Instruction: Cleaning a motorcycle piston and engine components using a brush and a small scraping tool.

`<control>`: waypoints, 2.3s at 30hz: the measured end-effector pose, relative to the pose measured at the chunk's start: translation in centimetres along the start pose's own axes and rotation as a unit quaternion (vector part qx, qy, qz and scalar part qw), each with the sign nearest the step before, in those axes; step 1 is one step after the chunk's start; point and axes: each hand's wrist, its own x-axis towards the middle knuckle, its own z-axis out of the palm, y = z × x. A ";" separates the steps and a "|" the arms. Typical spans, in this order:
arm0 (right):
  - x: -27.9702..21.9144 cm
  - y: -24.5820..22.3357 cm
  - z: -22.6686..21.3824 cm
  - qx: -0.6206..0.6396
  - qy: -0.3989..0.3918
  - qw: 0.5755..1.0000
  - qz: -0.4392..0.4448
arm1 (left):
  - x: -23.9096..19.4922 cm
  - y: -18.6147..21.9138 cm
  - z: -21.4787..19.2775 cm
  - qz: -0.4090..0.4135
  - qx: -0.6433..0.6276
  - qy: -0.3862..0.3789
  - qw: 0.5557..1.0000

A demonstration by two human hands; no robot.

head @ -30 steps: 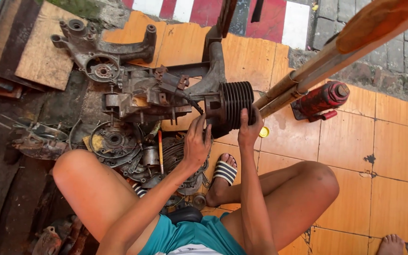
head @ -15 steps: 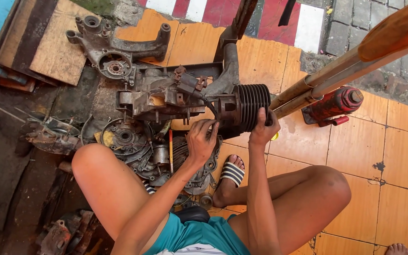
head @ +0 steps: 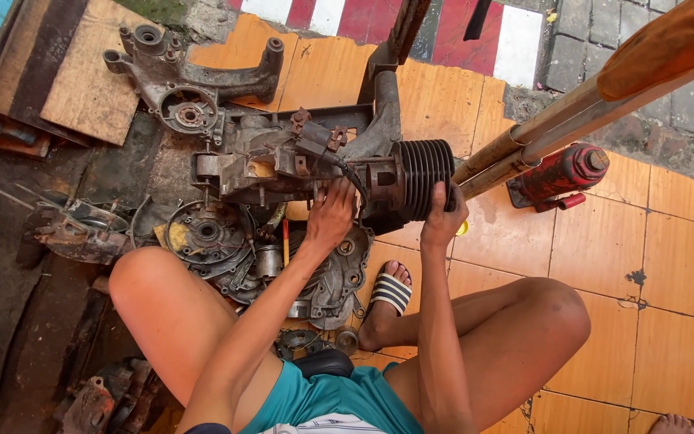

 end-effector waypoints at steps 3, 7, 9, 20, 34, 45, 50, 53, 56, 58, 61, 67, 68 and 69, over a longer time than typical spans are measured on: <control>-0.4 -0.8 -0.6 -0.019 -0.009 1.000 -0.003 | 1.6 0.0 -1.1 -0.017 -0.020 -0.066 0.997; -0.1 1.4 0.1 -0.028 0.024 0.999 -0.006 | 0.3 -0.9 4.8 -0.043 -0.063 -0.081 0.994; 0.5 2.3 0.6 -0.017 0.052 0.998 -0.014 | 3.3 -2.7 1.0 0.026 -0.052 -0.110 0.992; 0.1 1.2 1.6 -0.005 0.119 0.993 0.007 | 7.0 -4.2 -4.5 0.018 -0.098 -0.126 0.987; 1.2 2.4 0.2 -0.010 0.026 0.998 0.065 | 9.5 -3.0 -7.2 -0.027 -0.153 -0.159 0.975; 2.1 1.8 1.3 -0.057 0.057 0.994 0.069 | 8.7 -3.2 -6.7 -0.011 -0.150 -0.109 0.983; 1.8 0.0 1.9 -0.036 0.062 0.994 0.078 | 8.1 -3.3 -5.2 -0.041 -0.204 -0.149 0.967; 2.1 -1.1 1.9 -0.032 0.069 0.993 0.092 | 8.2 -3.1 -5.8 -0.035 -0.174 -0.161 0.971; 2.1 -0.6 1.8 -0.024 0.072 0.992 0.101 | 6.9 -3.4 -4.0 -0.037 -0.173 -0.180 0.968; 1.5 -0.3 1.3 -0.022 0.074 0.991 0.106 | 7.3 -3.2 -5.0 -0.032 -0.178 -0.191 0.965; 1.2 -0.5 1.3 -0.009 0.058 0.995 0.084 | 8.7 -3.4 -6.1 -0.023 -0.141 -0.168 0.975; 1.4 -1.8 1.1 -0.029 0.049 0.995 0.086 | 9.4 -3.1 -6.9 -0.023 -0.135 -0.146 0.980; 1.6 -1.5 0.7 -0.032 0.025 0.995 0.092 | 9.4 -3.1 -6.9 -0.032 -0.156 -0.144 0.977; 1.8 -1.0 0.2 -0.035 0.000 0.994 0.099 | 9.4 -3.0 -6.9 -0.041 -0.178 -0.142 0.973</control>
